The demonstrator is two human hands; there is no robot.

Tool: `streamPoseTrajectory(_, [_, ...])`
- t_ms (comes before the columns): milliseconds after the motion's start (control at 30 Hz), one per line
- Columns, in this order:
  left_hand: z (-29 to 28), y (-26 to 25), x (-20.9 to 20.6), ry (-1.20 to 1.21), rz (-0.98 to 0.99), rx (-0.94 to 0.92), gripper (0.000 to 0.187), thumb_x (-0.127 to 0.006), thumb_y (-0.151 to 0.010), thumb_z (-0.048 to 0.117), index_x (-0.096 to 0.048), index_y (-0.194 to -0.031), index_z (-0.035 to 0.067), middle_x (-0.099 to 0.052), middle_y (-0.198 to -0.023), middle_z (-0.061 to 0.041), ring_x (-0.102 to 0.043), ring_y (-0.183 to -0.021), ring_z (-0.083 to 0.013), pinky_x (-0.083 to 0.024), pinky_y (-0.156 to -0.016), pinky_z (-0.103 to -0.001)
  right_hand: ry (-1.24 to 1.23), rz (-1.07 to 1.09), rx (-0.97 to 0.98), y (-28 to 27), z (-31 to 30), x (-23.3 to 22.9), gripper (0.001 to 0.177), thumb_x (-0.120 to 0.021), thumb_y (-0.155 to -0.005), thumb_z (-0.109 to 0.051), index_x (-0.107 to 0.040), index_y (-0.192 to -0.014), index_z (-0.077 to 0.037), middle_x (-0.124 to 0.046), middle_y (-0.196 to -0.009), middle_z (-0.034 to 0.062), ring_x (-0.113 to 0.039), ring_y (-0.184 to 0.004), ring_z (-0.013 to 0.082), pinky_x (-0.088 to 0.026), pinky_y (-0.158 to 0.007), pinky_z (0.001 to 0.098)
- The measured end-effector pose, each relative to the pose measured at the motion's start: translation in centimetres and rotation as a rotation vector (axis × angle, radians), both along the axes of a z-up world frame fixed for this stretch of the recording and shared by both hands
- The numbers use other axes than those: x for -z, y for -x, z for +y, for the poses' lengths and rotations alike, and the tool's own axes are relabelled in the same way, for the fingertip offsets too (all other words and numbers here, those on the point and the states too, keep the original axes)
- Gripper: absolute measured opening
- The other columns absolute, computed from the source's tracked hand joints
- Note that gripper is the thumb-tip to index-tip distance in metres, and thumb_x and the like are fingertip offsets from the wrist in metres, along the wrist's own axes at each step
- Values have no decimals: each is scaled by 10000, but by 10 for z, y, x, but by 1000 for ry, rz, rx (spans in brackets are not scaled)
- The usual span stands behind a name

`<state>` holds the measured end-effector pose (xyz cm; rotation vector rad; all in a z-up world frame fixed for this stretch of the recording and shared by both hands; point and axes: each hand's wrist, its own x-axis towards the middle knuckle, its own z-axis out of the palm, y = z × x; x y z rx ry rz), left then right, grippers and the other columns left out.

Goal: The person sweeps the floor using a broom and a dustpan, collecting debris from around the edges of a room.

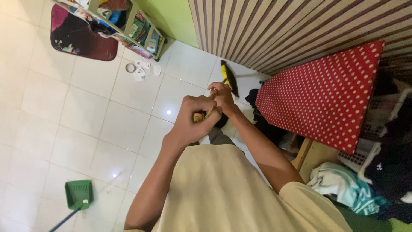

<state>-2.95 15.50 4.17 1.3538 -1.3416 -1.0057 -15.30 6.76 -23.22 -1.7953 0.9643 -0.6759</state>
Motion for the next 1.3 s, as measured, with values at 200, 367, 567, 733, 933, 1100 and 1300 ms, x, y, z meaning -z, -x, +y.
streamPoseTrajectory(200, [14, -24, -7, -8, -26, 23, 291, -654, -809, 22, -413, -650, -16, -418, -577, -91, -352, -541, -186, -326, -541, -359, -67, -3, 2, -19, 14, -23, 164, -703, -757, -95, -705, -905, -25, -699, -749, 108, -699, -712, 256, -530, -651, 342])
streamPoseTrajectory(367, [35, -43, -18, 45, 3, 40, 305, -668, -793, -4, -398, -651, -11, -416, -599, -87, -349, -545, -196, -309, -544, -362, 125, 42, -27, -31, 31, -30, 184, -669, -769, -81, -708, -942, -33, -714, -802, 144, -670, -761, 350, -520, -674, 424])
streamPoseTrajectory(567, [65, -71, -31, 124, 61, 127, 317, -659, -750, -24, -371, -622, 11, -372, -587, -67, -357, -559, -207, -293, -553, -361, 127, 234, 6, -49, 66, -49, 124, -645, -839, -89, -734, -925, -78, -712, -773, 147, -683, -775, 364, -529, -695, 465])
streamPoseTrajectory(733, [78, -86, -27, 177, 90, 177, 318, -634, -736, -33, -344, -618, 25, -329, -583, -62, -347, -575, -210, -283, -563, -362, 13, 387, 102, -51, 87, -60, 157, -625, -861, -114, -763, -935, -106, -711, -748, 141, -694, -767, 352, -533, -685, 465])
streamPoseTrajectory(933, [87, -84, 0, 172, 173, 251, 316, -627, -767, -32, -345, -631, 13, -328, -586, -62, -349, -573, -206, -272, -565, -363, -22, 501, 159, -26, 100, -42, 174, -625, -864, -168, -765, -952, -114, -717, -769, 132, -704, -760, 330, -544, -682, 460])
streamPoseTrajectory(1100, [98, -70, 33, 149, 206, 285, 318, -626, -777, -27, -345, -631, 6, -346, -585, -67, -340, -562, -195, -273, -558, -361, -76, 701, 197, -5, 115, -23, 150, -672, -857, -174, -776, -957, -139, -748, -859, 117, -716, -811, 310, -566, -742, 429])
streamPoseTrajectory(1300, [116, -64, 56, 157, 263, 284, 286, -601, -740, -33, -336, -636, -6, -364, -592, -76, -330, -548, -197, -273, -547, -362, -231, 717, 236, -3, 138, -10, 169, -673, -849, -131, -771, -986, -122, -742, -869, 147, -715, -814, 308, -573, -764, 416])
